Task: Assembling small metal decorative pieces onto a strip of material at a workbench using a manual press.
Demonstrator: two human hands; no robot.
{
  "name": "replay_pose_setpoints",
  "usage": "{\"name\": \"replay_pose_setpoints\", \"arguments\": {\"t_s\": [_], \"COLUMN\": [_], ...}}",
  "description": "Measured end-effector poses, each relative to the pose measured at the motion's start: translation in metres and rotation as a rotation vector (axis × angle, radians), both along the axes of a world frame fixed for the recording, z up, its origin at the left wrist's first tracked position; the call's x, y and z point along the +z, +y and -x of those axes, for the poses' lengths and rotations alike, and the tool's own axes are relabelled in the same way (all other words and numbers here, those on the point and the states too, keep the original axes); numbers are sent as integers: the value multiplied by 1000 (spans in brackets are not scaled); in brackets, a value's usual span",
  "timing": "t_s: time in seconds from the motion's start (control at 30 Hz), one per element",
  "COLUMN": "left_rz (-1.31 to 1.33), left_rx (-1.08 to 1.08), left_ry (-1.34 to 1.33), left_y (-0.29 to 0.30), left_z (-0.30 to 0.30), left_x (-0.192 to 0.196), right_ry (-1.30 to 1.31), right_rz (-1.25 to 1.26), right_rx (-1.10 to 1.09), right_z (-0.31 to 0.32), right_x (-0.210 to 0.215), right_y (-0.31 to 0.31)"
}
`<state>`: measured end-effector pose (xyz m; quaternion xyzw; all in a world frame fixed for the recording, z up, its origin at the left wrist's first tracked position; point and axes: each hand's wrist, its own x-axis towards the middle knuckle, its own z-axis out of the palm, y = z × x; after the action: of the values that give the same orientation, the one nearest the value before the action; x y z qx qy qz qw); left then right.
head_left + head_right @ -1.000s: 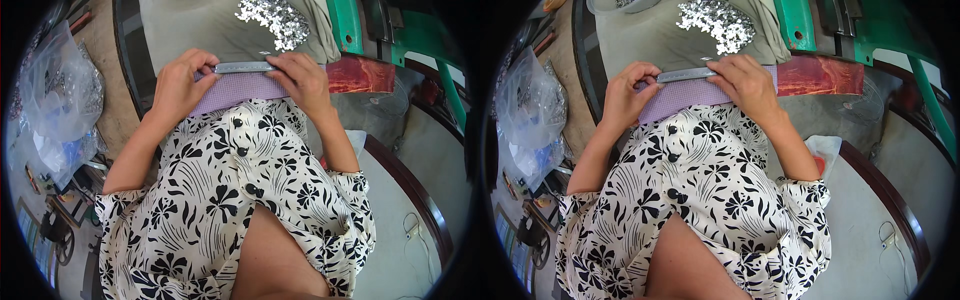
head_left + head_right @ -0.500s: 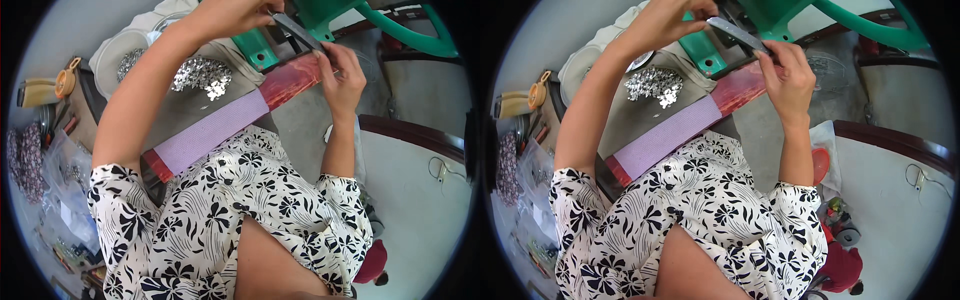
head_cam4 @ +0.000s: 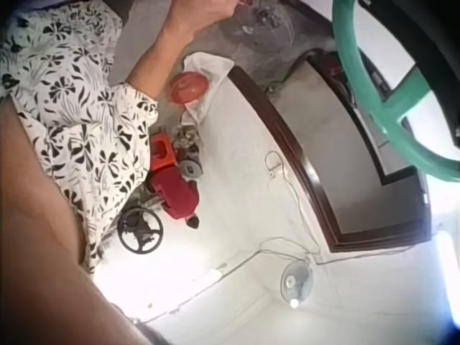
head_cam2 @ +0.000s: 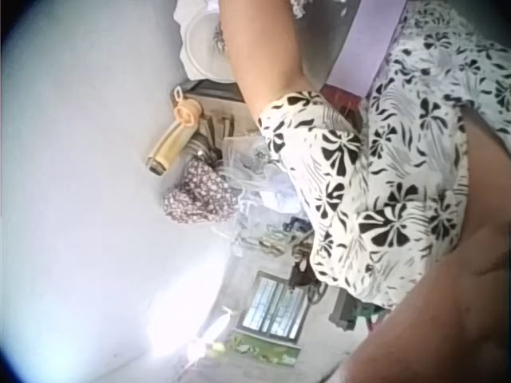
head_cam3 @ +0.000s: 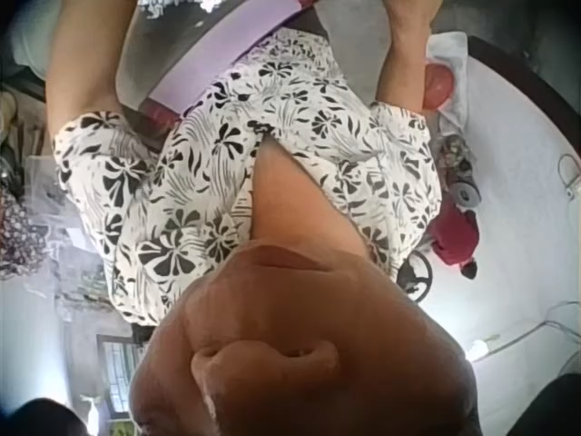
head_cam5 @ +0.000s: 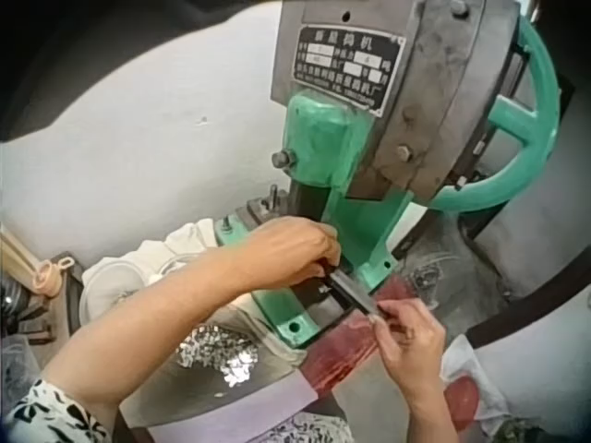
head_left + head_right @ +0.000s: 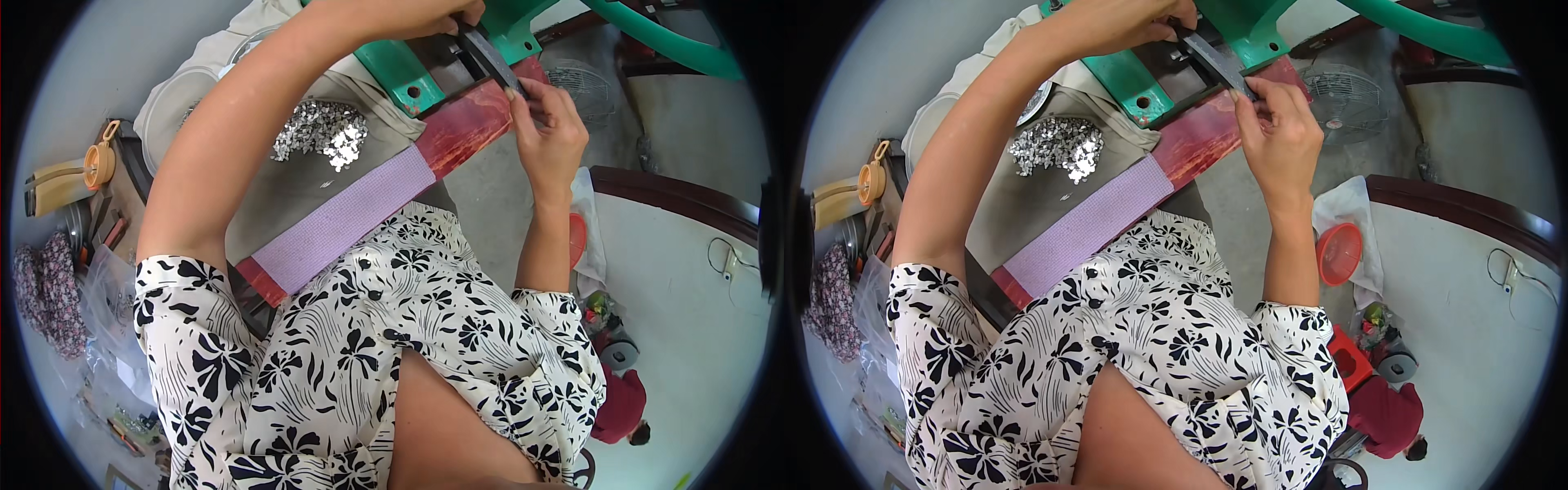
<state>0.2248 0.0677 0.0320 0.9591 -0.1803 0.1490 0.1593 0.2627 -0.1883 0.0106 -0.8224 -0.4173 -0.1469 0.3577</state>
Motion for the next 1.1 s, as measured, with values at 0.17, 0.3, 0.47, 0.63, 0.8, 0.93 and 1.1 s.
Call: {"name": "replay_pose_setpoints", "arguments": {"t_s": [0.17,0.3,0.47,0.63,0.8,0.93,1.1], "left_rz": [-133,-139,-188,-195,-57,174,669], "left_rx": [-37,-78,-128,-91,9,223,560], "left_ry": [-114,-209,-201,-220,53,-342,-356], "left_y": [-17,-21,-24,-17,-10,-21,-39], "left_z": [-1,-4,0,6,30,49,58], "left_x": [4,1,0,2,6,-16,-46], "right_ry": [33,22,48,28,27,56,51], "right_rz": [-2,1,11,-6,-43,-46,-19], "right_rx": [-59,-81,-80,-62,-25,-5,5], "right_z": [15,17,26,24,19,9,9], "right_x": [6,7,11,8,-1,-4,6], "right_y": [-8,-14,-18,-8,17,34,44]}}
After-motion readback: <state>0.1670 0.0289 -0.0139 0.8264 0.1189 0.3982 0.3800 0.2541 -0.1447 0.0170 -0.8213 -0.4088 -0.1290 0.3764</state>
